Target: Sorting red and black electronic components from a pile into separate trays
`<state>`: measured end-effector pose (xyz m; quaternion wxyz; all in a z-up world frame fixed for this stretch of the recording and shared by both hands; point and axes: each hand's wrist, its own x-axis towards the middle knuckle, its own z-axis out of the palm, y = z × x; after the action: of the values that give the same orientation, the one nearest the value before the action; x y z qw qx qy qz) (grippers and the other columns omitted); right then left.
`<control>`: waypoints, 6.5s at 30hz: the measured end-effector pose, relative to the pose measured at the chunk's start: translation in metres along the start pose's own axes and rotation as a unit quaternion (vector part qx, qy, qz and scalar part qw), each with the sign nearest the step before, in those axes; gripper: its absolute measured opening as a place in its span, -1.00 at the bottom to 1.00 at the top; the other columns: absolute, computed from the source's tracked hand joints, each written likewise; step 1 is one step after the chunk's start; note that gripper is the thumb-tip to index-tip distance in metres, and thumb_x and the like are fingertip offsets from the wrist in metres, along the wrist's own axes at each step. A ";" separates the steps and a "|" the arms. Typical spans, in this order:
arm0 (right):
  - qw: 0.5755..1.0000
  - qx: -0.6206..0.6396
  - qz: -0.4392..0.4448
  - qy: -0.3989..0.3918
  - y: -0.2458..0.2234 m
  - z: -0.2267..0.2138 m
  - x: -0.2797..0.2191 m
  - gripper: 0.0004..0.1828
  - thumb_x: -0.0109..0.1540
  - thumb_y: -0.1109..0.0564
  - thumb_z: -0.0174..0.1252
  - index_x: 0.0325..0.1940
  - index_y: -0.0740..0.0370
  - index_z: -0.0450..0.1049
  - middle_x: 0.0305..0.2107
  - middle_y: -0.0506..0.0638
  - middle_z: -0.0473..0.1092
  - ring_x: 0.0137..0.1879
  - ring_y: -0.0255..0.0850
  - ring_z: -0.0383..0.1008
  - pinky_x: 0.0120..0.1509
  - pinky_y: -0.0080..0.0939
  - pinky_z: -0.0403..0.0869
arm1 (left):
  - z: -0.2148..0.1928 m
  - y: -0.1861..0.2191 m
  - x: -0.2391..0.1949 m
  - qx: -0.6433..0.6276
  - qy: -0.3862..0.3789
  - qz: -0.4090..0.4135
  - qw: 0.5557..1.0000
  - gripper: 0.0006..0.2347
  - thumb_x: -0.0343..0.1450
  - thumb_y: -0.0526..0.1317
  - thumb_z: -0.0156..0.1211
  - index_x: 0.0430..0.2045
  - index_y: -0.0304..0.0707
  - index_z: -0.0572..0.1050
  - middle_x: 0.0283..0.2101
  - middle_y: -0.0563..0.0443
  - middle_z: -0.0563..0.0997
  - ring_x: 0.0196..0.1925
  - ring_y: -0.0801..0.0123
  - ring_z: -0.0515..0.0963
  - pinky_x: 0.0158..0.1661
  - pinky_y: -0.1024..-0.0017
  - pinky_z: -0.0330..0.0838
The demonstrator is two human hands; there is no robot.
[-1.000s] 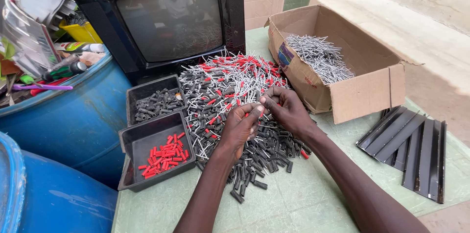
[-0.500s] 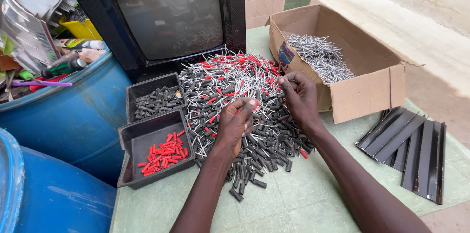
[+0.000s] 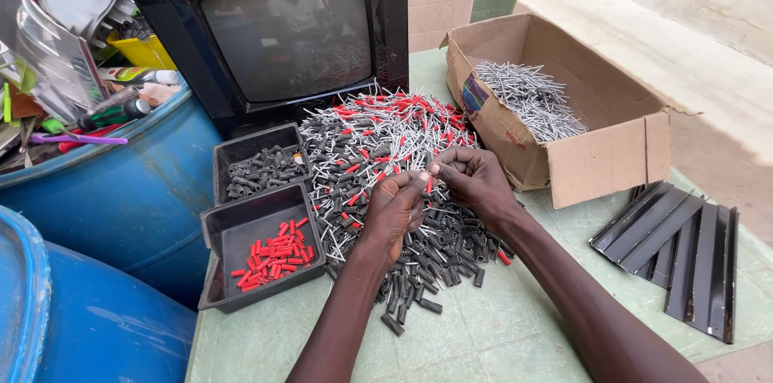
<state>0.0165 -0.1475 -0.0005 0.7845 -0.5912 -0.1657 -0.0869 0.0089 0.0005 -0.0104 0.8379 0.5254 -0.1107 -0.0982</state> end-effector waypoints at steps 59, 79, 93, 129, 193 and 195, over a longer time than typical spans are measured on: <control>0.926 0.284 0.171 -0.180 -0.039 0.135 0.034 -0.81 0.32 0.01 -0.07 -0.27 0.14 0.30 -0.77 -0.18 -0.04 -0.75 -0.49 -0.07 -0.77 -0.58 0.04 | -0.035 -0.037 0.035 -0.339 0.027 0.157 0.927 -0.47 0.53 0.16 -0.20 0.27 -0.21 0.23 0.20 -0.14 0.40 0.32 0.13 0.34 0.25 0.28 0.27; 0.844 -0.348 -0.263 -0.313 -0.030 0.144 0.038 -0.68 0.25 0.26 0.10 0.11 0.24 0.45 -0.04 0.13 0.44 0.25 0.14 0.36 0.38 0.13 0.27 | -0.039 -0.005 0.038 -0.176 0.081 0.222 0.956 -0.68 0.55 0.00 -0.13 0.00 -0.23 0.38 -0.13 -0.21 0.55 -0.05 0.07 0.57 0.01 0.34 0.47; 0.748 -0.635 -0.075 -0.179 0.015 -0.034 0.058 -0.56 0.08 0.11 0.27 0.05 0.22 0.53 -0.09 0.30 0.43 0.03 0.36 0.42 0.07 0.31 0.42 | -0.058 0.005 0.010 0.570 0.003 0.326 0.754 -0.67 0.28 -0.36 0.16 -0.08 -0.52 0.50 -0.05 -0.32 0.53 0.16 -0.13 0.49 0.21 0.13 0.32; 0.848 -0.462 -0.198 -0.169 0.012 -0.018 0.038 -0.91 0.28 0.18 0.09 -0.14 0.18 0.41 -0.26 0.09 0.38 0.01 0.13 0.38 0.07 0.10 0.39 | -0.050 0.026 -0.010 0.546 0.008 0.283 0.788 -0.73 0.37 -0.38 0.10 -0.05 -0.43 0.52 -0.09 -0.29 0.54 0.08 -0.10 0.53 0.12 0.10 0.36; 0.870 -0.436 -0.058 -0.224 -0.031 0.025 0.069 -0.77 0.20 0.24 0.15 -0.08 0.22 0.60 -0.49 0.08 0.49 -0.34 -0.21 0.46 -0.29 -0.23 0.47 | -0.046 0.039 -0.018 0.391 0.117 0.256 0.876 -0.81 0.31 -0.37 0.01 -0.34 -0.27 0.59 -0.37 -0.28 0.62 -0.23 -0.21 0.63 -0.21 0.10 0.52; 0.853 -0.448 -0.038 -0.266 -0.031 0.007 0.048 -0.75 0.14 0.15 0.29 -0.11 0.26 0.63 -0.31 0.21 0.54 -0.24 -0.03 0.52 -0.13 -0.02 0.49 | -0.048 0.041 -0.014 0.440 0.105 0.279 0.847 -0.82 0.30 -0.39 0.03 -0.33 -0.27 0.58 -0.38 -0.27 0.61 -0.22 -0.20 0.62 -0.20 0.11 0.50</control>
<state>0.0492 -0.1464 0.0465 0.3569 -0.8722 -0.3337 -0.0207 0.0112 0.0634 0.0045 0.5174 0.7932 -0.1959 0.2546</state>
